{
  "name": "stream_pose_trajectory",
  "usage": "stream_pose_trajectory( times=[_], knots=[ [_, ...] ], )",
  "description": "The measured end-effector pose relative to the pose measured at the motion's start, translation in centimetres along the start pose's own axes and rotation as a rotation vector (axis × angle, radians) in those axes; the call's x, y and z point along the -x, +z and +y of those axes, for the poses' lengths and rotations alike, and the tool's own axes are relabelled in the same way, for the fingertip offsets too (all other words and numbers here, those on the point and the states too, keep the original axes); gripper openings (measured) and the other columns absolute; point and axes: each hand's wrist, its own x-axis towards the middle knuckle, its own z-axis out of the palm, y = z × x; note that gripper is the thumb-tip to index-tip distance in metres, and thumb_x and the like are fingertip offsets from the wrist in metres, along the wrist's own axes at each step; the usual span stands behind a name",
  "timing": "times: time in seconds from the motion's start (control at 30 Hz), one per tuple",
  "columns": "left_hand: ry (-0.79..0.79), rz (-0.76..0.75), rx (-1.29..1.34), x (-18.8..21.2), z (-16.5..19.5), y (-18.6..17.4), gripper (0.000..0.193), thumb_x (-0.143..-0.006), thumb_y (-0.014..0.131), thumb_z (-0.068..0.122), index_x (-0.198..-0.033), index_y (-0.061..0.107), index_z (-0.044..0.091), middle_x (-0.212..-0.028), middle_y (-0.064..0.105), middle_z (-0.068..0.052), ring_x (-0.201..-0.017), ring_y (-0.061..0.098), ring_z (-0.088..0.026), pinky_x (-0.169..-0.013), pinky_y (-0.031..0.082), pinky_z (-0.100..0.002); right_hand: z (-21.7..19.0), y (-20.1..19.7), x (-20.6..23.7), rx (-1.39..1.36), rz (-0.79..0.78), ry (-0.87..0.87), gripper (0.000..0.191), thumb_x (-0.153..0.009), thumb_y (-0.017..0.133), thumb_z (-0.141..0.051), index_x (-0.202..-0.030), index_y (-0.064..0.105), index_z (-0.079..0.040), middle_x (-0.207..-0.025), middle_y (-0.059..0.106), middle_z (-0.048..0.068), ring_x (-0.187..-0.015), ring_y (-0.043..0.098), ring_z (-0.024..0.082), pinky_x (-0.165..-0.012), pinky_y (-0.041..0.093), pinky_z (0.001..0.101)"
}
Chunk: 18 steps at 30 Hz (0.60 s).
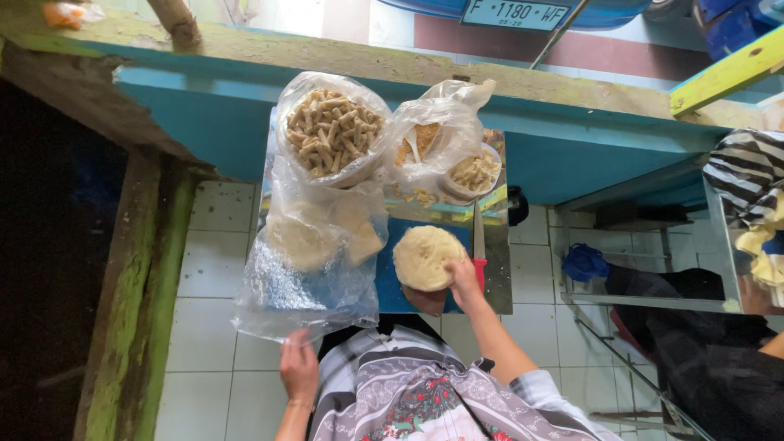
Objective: The person shapes dough at a small table, pressing and folding pieces of dough into round tart-like shells and smoothing their edges by hand. They cut a piece of dough with a knife, wrap a dough piece in a plastic bag, and continue forming shells, placing finished ones on the table.
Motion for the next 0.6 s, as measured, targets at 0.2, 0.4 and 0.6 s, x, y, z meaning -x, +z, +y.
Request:
stream_pose_trajectory(
  times=[0.2,0.4,0.6],
  knots=[
    [-0.568,-0.364,-0.162,3.4,-6.8,-1.4,0.029,-0.093,0.06,0.031,-0.109,0.074,0.012,-0.107,0.076,-0.014,-0.102,0.07,-0.038,-0.087,0.055,-0.048,0.5,-2.6,1.8,1.194,0.171,-0.586,0.06,-0.088,0.067,-0.015,-0.143,0.048,0.0,-0.133,0.059,0.025,-0.123,0.057,0.041,-0.099,0.048,0.0441],
    [-0.84,-0.666,0.083,1.2,-8.5,2.5,0.031,-0.094,0.059,0.032,-0.111,0.073,0.01,-0.109,0.076,-0.014,-0.102,0.07,-0.036,-0.088,0.055,-0.046,3.7,-9.0,12.0,1.288,-0.107,-0.804,0.03,-0.091,0.065,-0.005,-0.121,0.065,-0.006,-0.116,0.071,0.014,-0.109,0.07,0.031,-0.09,0.057,0.0362],
    [-0.892,-0.723,0.224,-0.2,-10.7,8.4,0.034,-0.095,0.058,0.033,-0.113,0.073,0.008,-0.11,0.076,-0.014,-0.102,0.069,-0.033,-0.089,0.055,-0.045,10.5,-6.1,4.0,1.427,-0.144,-0.661,0.029,-0.091,0.065,-0.007,-0.12,0.066,-0.007,-0.116,0.072,0.014,-0.107,0.071,0.031,-0.09,0.057,0.0365]
  ],
)
